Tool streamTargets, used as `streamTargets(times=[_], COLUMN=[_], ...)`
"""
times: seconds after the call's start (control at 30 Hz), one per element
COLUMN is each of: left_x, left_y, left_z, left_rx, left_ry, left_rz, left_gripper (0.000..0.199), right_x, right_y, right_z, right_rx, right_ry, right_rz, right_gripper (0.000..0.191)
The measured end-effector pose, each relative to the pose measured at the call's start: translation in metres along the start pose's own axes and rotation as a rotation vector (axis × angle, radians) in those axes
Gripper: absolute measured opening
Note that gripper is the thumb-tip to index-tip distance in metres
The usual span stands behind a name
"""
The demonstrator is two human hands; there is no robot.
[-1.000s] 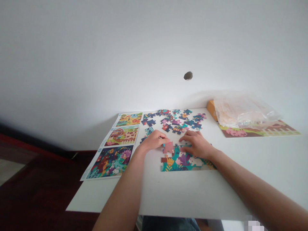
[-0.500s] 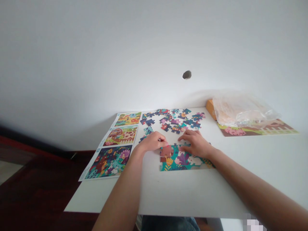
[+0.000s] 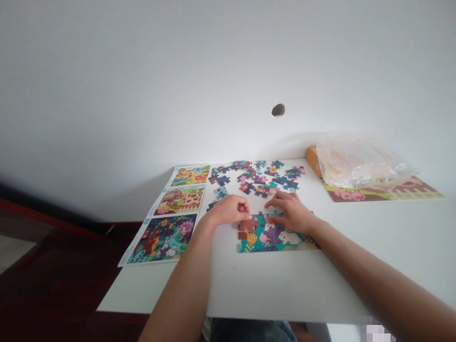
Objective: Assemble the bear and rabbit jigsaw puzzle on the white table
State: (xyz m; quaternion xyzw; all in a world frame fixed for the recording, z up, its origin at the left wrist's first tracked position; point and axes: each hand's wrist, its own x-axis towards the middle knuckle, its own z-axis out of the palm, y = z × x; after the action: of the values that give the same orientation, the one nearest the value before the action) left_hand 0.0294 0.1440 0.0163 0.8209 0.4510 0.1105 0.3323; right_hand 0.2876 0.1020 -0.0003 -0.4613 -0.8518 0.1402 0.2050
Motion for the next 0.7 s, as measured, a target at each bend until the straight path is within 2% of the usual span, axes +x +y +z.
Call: streamTargets(times=[0.7], left_x=[-0.0027], left_y=[0.007], left_z=[-0.0013], left_rx=[0.045], left_ry=[-0.03], left_rz=[-0.062], left_gripper=[0.028], right_x=[-0.0001], right_y=[-0.0009], right_z=[-0.0003], right_rx=[-0.008], right_ry=[-0.007], right_rz=[0.008], right_gripper=[0.034])
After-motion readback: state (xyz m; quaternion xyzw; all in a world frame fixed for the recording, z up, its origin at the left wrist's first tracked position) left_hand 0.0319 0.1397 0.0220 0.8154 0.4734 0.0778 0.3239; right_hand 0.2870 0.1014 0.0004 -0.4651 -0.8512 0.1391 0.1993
